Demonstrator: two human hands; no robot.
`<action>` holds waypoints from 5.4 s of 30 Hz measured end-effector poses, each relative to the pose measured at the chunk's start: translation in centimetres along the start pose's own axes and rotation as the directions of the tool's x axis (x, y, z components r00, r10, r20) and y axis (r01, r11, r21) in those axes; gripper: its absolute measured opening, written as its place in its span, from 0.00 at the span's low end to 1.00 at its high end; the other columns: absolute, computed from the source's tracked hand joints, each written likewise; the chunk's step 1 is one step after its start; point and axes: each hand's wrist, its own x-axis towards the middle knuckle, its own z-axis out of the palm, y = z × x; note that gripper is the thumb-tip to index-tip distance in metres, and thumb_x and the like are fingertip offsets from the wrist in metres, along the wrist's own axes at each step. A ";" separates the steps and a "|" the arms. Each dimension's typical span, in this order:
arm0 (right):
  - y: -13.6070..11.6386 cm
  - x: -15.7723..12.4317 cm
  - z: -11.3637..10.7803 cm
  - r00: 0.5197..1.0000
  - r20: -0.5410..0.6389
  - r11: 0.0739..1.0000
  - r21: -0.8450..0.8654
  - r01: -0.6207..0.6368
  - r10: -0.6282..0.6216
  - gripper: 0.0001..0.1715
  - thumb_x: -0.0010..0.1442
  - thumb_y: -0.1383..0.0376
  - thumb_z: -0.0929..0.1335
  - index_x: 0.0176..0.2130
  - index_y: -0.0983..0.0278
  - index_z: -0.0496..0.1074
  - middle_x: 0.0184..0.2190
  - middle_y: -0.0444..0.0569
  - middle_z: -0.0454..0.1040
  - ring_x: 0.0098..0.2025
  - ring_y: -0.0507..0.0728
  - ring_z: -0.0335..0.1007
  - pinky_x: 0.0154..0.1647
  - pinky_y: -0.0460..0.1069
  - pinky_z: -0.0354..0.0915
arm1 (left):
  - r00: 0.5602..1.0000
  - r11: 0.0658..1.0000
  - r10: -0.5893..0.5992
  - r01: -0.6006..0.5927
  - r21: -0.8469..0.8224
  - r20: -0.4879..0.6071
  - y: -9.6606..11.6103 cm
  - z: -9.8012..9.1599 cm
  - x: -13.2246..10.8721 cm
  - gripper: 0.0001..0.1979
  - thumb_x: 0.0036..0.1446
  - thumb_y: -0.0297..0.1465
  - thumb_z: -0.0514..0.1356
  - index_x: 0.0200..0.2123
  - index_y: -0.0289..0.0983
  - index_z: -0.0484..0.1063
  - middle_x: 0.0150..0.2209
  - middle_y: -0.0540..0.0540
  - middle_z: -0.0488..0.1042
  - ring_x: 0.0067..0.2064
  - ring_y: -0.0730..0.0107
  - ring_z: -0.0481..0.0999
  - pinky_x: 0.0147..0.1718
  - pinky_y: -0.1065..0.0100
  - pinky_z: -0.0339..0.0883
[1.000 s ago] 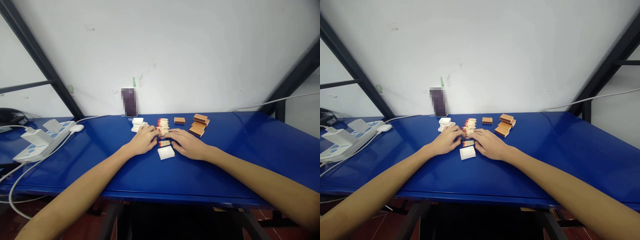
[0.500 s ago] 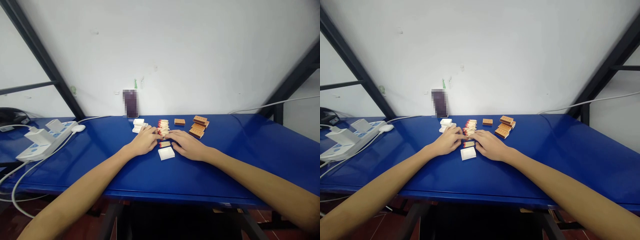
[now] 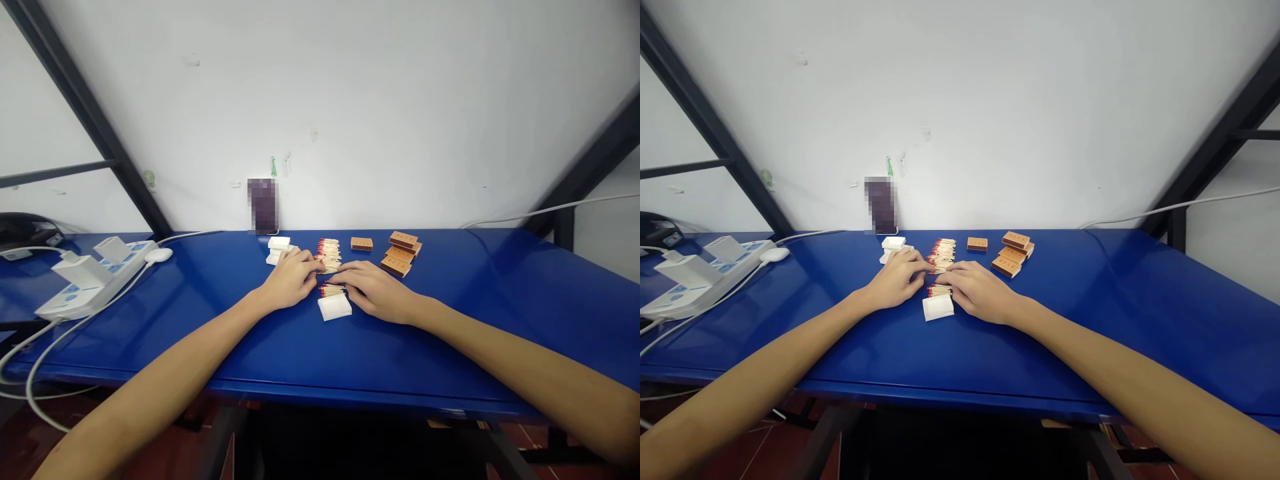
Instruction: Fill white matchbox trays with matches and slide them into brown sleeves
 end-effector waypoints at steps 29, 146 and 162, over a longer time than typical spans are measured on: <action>0.3 0.1 0.2 0.999 -0.016 0.998 -0.050 -0.033 0.032 0.18 0.65 0.68 0.61 0.45 0.62 0.79 0.46 0.54 0.78 0.54 0.65 0.67 0.54 0.65 0.66 | 0.998 0.992 0.026 -0.034 0.122 0.065 -0.2 0.1 0.0 0.14 0.64 0.31 0.52 0.48 0.39 0.74 0.41 0.42 0.71 0.45 0.58 0.66 0.45 0.56 0.57; 0.2 0.1 0.0 0.995 0.034 0.995 0.010 -0.097 0.097 0.22 0.68 0.66 0.59 0.55 0.63 0.73 0.54 0.56 0.74 0.57 0.65 0.67 0.55 0.63 0.64 | 0.997 0.996 -0.083 0.083 0.040 -0.004 -0.5 0.2 0.0 0.18 0.65 0.28 0.47 0.52 0.39 0.72 0.41 0.43 0.72 0.47 0.57 0.67 0.48 0.53 0.57; 0.3 0.1 0.1 0.992 0.016 0.992 0.009 -0.124 0.123 0.21 0.68 0.63 0.60 0.57 0.61 0.71 0.55 0.55 0.74 0.59 0.65 0.66 0.55 0.63 0.63 | 0.996 0.996 -0.079 0.077 0.047 0.033 -0.6 0.3 -0.1 0.19 0.65 0.29 0.47 0.53 0.40 0.71 0.42 0.42 0.71 0.47 0.57 0.66 0.48 0.54 0.58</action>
